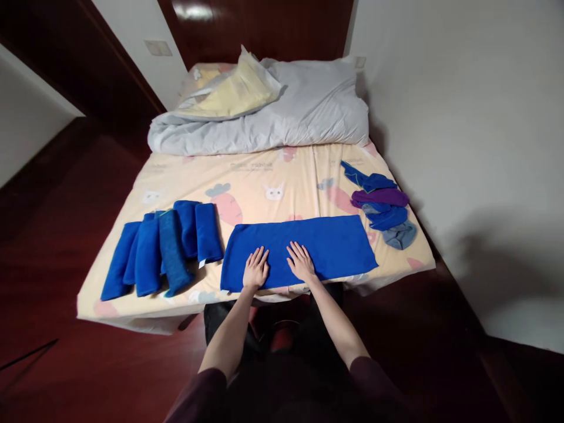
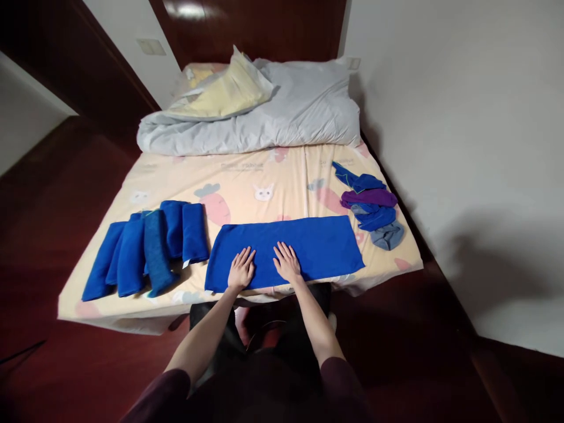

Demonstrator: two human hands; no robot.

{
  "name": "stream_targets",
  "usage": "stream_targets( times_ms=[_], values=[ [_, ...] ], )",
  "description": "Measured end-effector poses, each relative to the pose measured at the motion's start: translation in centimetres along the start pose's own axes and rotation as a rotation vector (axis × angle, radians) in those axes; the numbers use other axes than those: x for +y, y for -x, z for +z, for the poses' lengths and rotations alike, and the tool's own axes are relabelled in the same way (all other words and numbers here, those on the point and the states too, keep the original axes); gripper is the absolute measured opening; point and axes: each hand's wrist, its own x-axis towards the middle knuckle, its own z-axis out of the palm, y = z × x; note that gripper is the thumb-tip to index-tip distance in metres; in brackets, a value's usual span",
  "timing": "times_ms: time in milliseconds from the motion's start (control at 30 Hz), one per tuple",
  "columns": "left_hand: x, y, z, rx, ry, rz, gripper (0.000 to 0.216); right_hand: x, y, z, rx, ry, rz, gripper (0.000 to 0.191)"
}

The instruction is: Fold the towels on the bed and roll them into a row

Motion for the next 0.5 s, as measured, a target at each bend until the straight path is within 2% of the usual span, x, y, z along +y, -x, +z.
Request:
stream_targets(
  times_ms=[100,233,333,500],
  values=[
    [-0.5,0.0,0.0,-0.015,0.010,-0.005,0.060,1.2,0.6,0.3,-0.002,0.022,-0.031,0.053],
    [-0.4,-0.3,-0.3,-0.039,0.035,-0.024,0.060,3.9,1.2,-1.1,0.024,0.029,-0.004,0.055],
    [-0.2,-0.3,-0.5,-0.051,0.037,-0.031,0.060,7.5,2.9,-3.2,0.070,0.046,0.097,0.057],
    [-0.1,-0.3,-0.7,-0.057,0.037,-0.036,0.061,15.5,7.8,-8.5,0.193,0.185,0.303,0.060]
  ],
)
